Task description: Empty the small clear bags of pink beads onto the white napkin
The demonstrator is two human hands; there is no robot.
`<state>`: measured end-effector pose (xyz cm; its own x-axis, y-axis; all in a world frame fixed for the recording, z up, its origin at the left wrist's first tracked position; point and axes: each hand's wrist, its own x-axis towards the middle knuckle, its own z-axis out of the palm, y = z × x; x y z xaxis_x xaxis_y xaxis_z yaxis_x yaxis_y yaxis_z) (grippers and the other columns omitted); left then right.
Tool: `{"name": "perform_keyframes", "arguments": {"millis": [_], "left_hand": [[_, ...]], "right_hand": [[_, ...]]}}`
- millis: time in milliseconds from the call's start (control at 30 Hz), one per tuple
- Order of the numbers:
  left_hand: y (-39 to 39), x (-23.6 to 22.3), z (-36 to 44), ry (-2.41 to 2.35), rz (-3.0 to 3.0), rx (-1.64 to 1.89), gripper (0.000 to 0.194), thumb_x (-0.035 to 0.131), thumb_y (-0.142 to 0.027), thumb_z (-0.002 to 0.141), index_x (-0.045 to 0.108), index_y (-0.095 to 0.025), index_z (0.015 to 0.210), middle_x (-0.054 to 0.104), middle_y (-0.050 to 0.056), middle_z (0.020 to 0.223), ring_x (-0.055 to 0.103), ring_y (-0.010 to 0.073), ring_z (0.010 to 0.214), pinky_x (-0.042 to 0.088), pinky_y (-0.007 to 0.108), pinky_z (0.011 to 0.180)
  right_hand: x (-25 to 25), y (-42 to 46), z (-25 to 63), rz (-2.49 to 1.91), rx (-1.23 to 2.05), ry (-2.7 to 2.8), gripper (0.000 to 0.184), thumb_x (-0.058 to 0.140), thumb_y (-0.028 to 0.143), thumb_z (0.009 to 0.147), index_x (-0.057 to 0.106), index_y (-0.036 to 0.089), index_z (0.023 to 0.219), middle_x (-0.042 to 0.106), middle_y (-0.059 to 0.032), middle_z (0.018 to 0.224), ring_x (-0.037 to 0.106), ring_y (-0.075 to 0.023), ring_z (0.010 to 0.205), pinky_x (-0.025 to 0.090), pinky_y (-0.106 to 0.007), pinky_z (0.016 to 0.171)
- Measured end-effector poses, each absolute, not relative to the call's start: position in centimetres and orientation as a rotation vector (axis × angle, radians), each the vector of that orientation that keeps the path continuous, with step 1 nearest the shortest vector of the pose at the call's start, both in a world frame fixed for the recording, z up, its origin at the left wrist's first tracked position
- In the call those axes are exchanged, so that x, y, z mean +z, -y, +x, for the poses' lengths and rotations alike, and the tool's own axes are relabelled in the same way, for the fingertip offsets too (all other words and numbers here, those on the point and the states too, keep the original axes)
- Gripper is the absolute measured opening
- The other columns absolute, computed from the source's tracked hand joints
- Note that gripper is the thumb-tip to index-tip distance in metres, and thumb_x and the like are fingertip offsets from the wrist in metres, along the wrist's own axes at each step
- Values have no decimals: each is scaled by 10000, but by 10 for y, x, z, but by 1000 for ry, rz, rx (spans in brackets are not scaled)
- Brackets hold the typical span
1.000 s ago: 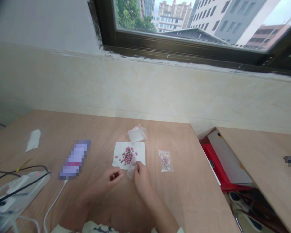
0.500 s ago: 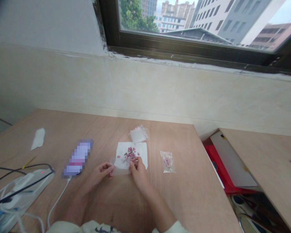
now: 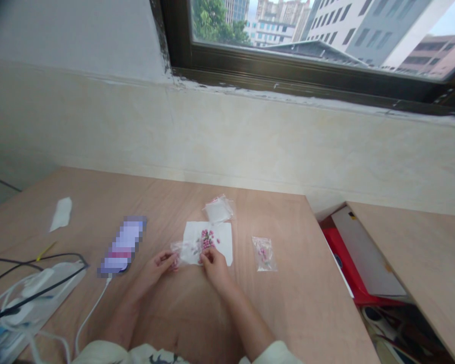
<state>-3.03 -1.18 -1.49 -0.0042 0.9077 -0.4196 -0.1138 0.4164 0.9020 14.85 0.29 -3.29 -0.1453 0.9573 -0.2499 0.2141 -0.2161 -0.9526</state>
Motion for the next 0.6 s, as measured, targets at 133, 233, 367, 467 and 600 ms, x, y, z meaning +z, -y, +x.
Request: {"name": "perform_keyframes", "arguments": {"millis": [133, 233, 367, 467, 600], "left_hand": [[11, -16, -34, -1280, 809, 921, 313, 639, -392, 591, 591, -120, 739, 571, -18, 616, 537, 109, 580, 481, 247, 588], [10, -15, -35, -1307, 818, 910, 299, 649, -381, 580, 583, -127, 722, 567, -26, 598, 531, 103, 558, 478, 236, 563], [7, -15, -34, -1339, 838, 937, 303, 660, -383, 560, 548, -128, 681, 536, -50, 524, 505, 78, 463, 447, 198, 471], [5, -16, -32, -1358, 860, 957, 327, 661, -403, 545, 520, -134, 667, 512, -62, 497, 475, 66, 399, 410, 181, 391], [3, -11, -30, -1387, 882, 991, 324, 648, -406, 553, 492, -146, 666, 491, -73, 495, 459, 57, 369, 387, 170, 349]], "right_hand": [[-37, -4, 150, -1465, 1478, 1291, 270, 523, 447, 661, 491, 179, 642, 509, 30, 520, 442, -101, 473, 310, -206, 438], [-41, -4, 150, -1457, 1513, 1255, 289, 518, 463, 660, 479, 177, 662, 513, 33, 525, 420, -88, 434, 302, -203, 415], [-43, -4, 149, -1440, 1554, 1206, 299, 518, 469, 654, 459, 176, 672, 520, 35, 541, 393, -72, 399, 288, -196, 386], [-40, -5, 149, -1441, 1572, 1180, 319, 517, 487, 647, 452, 175, 649, 508, 41, 523, 374, -63, 379, 266, -190, 366], [-38, -6, 148, -1455, 1591, 1133, 353, 532, 514, 618, 445, 173, 640, 501, 46, 514, 367, -57, 364, 267, -190, 357]]}}
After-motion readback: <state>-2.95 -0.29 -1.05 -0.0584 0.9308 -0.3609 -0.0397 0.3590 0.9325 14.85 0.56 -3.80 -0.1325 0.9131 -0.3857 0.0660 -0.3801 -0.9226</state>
